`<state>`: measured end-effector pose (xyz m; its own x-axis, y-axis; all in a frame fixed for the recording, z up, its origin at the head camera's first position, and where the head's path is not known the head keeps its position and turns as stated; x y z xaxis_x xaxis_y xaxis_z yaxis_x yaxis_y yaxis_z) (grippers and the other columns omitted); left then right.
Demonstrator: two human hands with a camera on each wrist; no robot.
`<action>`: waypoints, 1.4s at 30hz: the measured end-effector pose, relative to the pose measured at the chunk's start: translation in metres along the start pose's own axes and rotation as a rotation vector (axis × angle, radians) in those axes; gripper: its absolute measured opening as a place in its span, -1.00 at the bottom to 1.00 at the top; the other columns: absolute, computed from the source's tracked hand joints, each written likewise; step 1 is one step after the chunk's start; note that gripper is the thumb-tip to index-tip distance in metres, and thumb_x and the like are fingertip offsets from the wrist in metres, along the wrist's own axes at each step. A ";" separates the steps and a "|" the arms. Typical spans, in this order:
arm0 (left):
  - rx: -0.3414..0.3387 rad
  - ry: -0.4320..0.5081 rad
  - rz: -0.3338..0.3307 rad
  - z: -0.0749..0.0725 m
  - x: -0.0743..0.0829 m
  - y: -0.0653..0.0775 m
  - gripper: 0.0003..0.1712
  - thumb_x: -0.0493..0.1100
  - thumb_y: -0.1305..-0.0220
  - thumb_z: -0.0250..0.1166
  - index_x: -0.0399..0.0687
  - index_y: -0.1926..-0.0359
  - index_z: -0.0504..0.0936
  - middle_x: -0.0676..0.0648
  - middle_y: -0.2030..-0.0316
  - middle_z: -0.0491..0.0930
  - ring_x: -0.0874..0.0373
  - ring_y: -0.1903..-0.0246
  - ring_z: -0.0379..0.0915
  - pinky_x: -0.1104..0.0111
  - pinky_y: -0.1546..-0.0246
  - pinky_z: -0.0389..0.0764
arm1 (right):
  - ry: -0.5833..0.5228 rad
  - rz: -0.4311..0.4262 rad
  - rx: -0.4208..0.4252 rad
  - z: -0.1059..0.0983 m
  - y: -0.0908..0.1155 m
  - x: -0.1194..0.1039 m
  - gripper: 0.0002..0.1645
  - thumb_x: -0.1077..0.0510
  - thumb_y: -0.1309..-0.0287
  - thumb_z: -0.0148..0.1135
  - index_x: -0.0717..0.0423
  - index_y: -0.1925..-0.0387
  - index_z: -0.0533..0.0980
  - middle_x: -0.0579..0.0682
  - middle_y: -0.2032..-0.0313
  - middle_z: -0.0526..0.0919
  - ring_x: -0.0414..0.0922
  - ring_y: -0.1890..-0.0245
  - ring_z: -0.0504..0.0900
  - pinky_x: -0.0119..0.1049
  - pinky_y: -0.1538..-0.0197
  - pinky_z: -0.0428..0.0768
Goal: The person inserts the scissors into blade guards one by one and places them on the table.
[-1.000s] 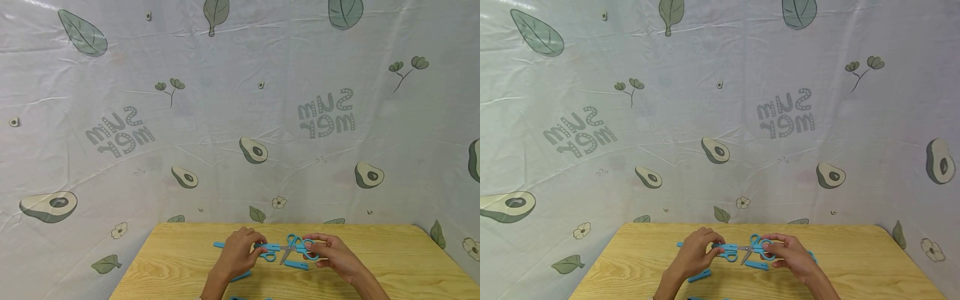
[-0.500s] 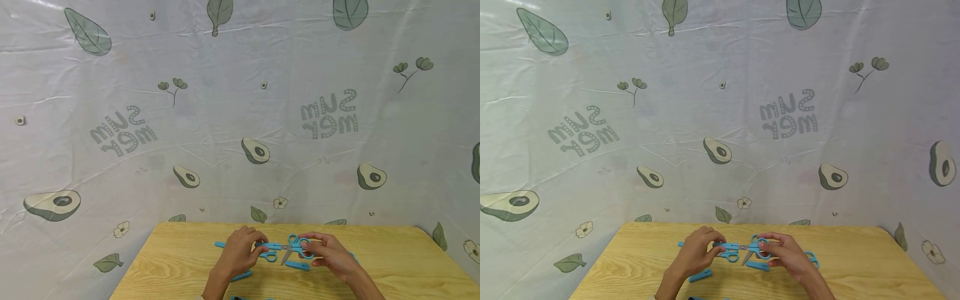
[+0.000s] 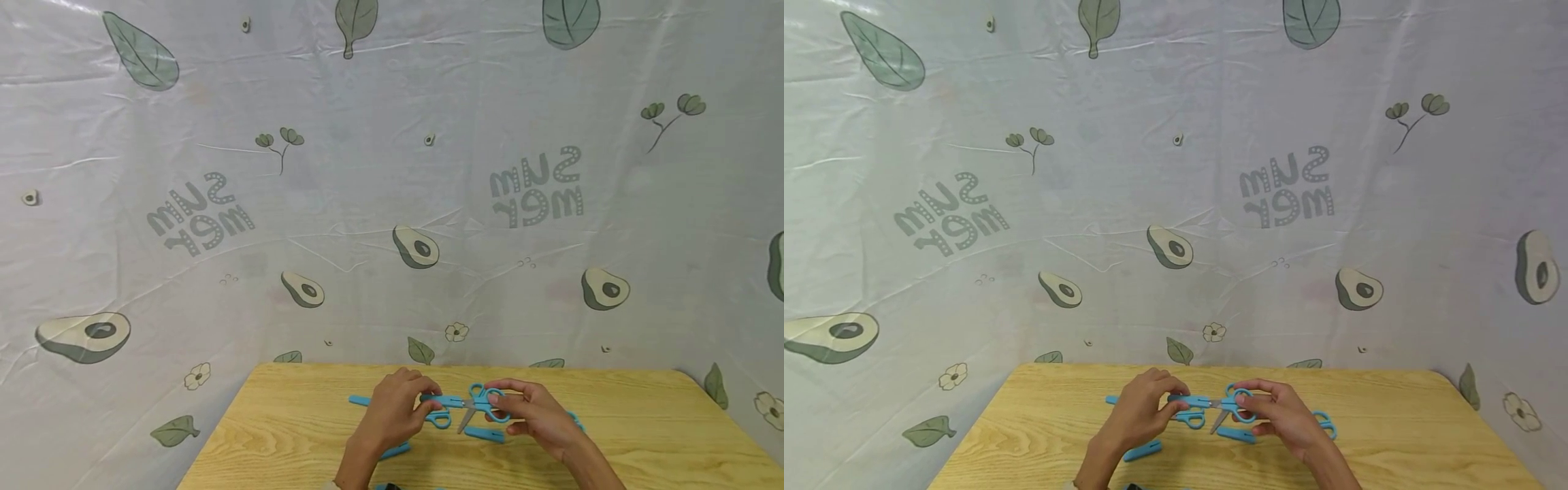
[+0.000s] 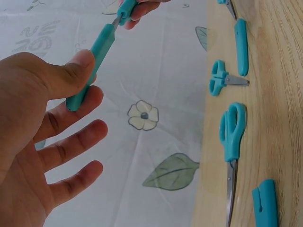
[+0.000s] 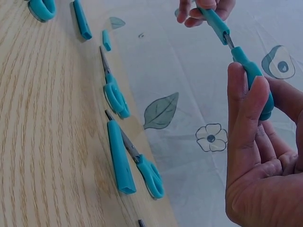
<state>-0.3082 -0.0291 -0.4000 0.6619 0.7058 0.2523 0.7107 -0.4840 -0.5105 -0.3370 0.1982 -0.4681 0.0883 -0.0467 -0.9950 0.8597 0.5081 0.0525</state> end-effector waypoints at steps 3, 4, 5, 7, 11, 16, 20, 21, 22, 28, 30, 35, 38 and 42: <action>-0.002 0.002 0.005 0.000 0.000 0.000 -0.87 0.03 -0.40 0.46 0.19 0.10 0.81 0.18 0.24 0.75 0.28 0.22 0.56 0.44 0.11 0.61 | 0.001 0.003 0.009 0.000 -0.001 0.001 -0.69 0.07 -0.65 0.14 -0.07 -0.27 0.59 -0.13 0.20 0.87 -0.26 0.15 0.82 -0.45 0.28 0.73; 0.000 0.002 0.009 0.000 0.000 0.000 -0.87 0.03 -0.40 0.46 0.19 0.10 0.81 0.19 0.24 0.75 0.28 0.23 0.56 0.44 0.12 0.60 | 0.001 0.003 0.011 0.000 -0.001 0.001 -0.69 0.07 -0.65 0.14 -0.06 -0.27 0.59 -0.13 0.20 0.87 -0.26 0.16 0.82 -0.45 0.28 0.73; 0.001 0.000 0.013 0.000 0.001 0.000 -0.87 0.04 -0.40 0.46 0.19 0.11 0.81 0.19 0.24 0.75 0.28 0.24 0.56 0.44 0.12 0.60 | 0.001 0.003 0.012 0.000 -0.002 0.001 -0.69 0.07 -0.64 0.14 -0.06 -0.27 0.59 -0.13 0.20 0.87 -0.26 0.16 0.81 -0.45 0.28 0.73; 0.003 -0.006 0.019 0.001 0.001 0.000 -0.86 0.05 -0.40 0.45 0.19 0.11 0.81 0.19 0.25 0.75 0.30 0.25 0.54 0.44 0.14 0.59 | 0.004 0.005 0.017 -0.001 -0.002 0.002 -0.68 0.07 -0.64 0.15 -0.06 -0.28 0.60 -0.13 0.20 0.87 -0.26 0.17 0.81 -0.45 0.29 0.72; 0.007 -0.014 0.027 0.002 0.001 0.000 -0.87 0.06 -0.40 0.45 0.19 0.14 0.81 0.19 0.26 0.75 0.34 0.28 0.50 0.47 0.17 0.56 | 0.017 0.011 0.033 -0.001 -0.002 0.003 -0.67 0.05 -0.63 0.17 -0.06 -0.29 0.60 -0.13 0.21 0.86 -0.26 0.17 0.80 -0.45 0.30 0.71; 0.007 -0.012 0.024 0.002 0.001 0.000 -0.87 0.05 -0.39 0.46 0.19 0.15 0.81 0.19 0.28 0.73 0.35 0.29 0.49 0.48 0.20 0.55 | 0.038 0.024 0.061 -0.001 -0.002 0.003 -0.65 0.03 -0.63 0.18 -0.05 -0.30 0.58 -0.13 0.21 0.86 -0.26 0.16 0.79 -0.46 0.31 0.68; 0.002 -0.021 0.026 0.002 0.001 0.001 -0.87 0.05 -0.39 0.47 0.19 0.14 0.81 0.19 0.29 0.72 0.34 0.30 0.50 0.46 0.19 0.57 | 0.058 0.031 0.086 -0.001 -0.002 0.002 -0.61 0.02 -0.63 0.18 0.00 -0.33 0.56 -0.14 0.22 0.87 -0.25 0.16 0.79 -0.45 0.31 0.67; 0.001 -0.023 0.026 0.003 0.001 0.001 -0.87 0.05 -0.39 0.47 0.19 0.14 0.82 0.19 0.30 0.72 0.34 0.29 0.50 0.46 0.19 0.57 | 0.063 0.035 0.092 -0.001 -0.002 0.002 -0.60 0.02 -0.62 0.18 0.01 -0.34 0.56 -0.14 0.22 0.87 -0.25 0.16 0.79 -0.45 0.31 0.67; 0.000 -0.027 0.028 0.003 0.001 0.001 -0.87 0.05 -0.39 0.47 0.18 0.14 0.82 0.19 0.30 0.72 0.34 0.29 0.51 0.46 0.19 0.57 | 0.067 0.043 0.102 -0.001 -0.002 0.002 -0.60 0.01 -0.62 0.19 0.01 -0.34 0.56 -0.14 0.22 0.87 -0.25 0.16 0.79 -0.45 0.31 0.67; 0.015 -0.043 0.040 0.002 0.002 0.002 -0.87 0.02 -0.34 0.52 0.17 0.15 0.82 0.18 0.31 0.73 0.32 0.30 0.53 0.45 0.20 0.58 | 0.095 0.046 0.123 -0.001 -0.005 0.003 -0.58 -0.01 -0.60 0.22 0.02 -0.34 0.56 -0.15 0.23 0.87 -0.24 0.17 0.79 -0.41 0.31 0.66; 0.022 -0.048 0.046 0.002 0.003 0.002 -0.87 0.00 -0.32 0.53 0.16 0.16 0.82 0.17 0.31 0.73 0.31 0.30 0.54 0.45 0.20 0.58 | 0.106 0.036 0.125 -0.001 -0.006 0.002 -0.57 -0.01 -0.60 0.23 0.03 -0.34 0.56 -0.16 0.23 0.87 -0.24 0.19 0.78 -0.40 0.31 0.65; 0.030 -0.062 0.065 0.003 0.004 0.003 -0.85 0.04 -0.32 0.52 0.17 0.16 0.82 0.17 0.31 0.74 0.30 0.31 0.54 0.46 0.21 0.57 | 0.121 0.022 0.125 0.000 -0.006 0.003 -0.56 -0.02 -0.58 0.25 0.04 -0.33 0.56 -0.18 0.25 0.87 -0.25 0.21 0.78 -0.40 0.32 0.63; 0.037 -0.062 0.074 0.002 0.005 0.003 -0.84 0.07 -0.32 0.51 0.18 0.16 0.82 0.17 0.32 0.75 0.30 0.32 0.54 0.47 0.22 0.57 | 0.118 0.026 0.127 0.001 -0.006 0.003 -0.56 0.00 -0.59 0.24 0.07 -0.35 0.55 -0.18 0.25 0.87 -0.25 0.21 0.78 -0.40 0.33 0.62; 0.041 -0.064 0.082 0.001 0.007 0.002 -0.85 0.05 -0.32 0.52 0.18 0.17 0.82 0.17 0.32 0.75 0.29 0.32 0.55 0.46 0.21 0.58 | 0.095 0.044 0.143 0.003 -0.006 0.004 -0.54 0.00 -0.59 0.24 0.08 -0.36 0.54 -0.17 0.26 0.87 -0.25 0.21 0.80 -0.43 0.35 0.61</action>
<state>-0.3026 -0.0249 -0.4004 0.7000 0.6968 0.1563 0.6436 -0.5207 -0.5610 -0.3404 0.1925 -0.4723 0.0851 0.0580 -0.9947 0.9196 0.3796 0.1008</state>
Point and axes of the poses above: each hand's wrist, its own y-axis away from the middle knuckle, its own z-axis out of the palm, x = y × z, the point moved 8 cm from there along -y, towards the middle knuckle
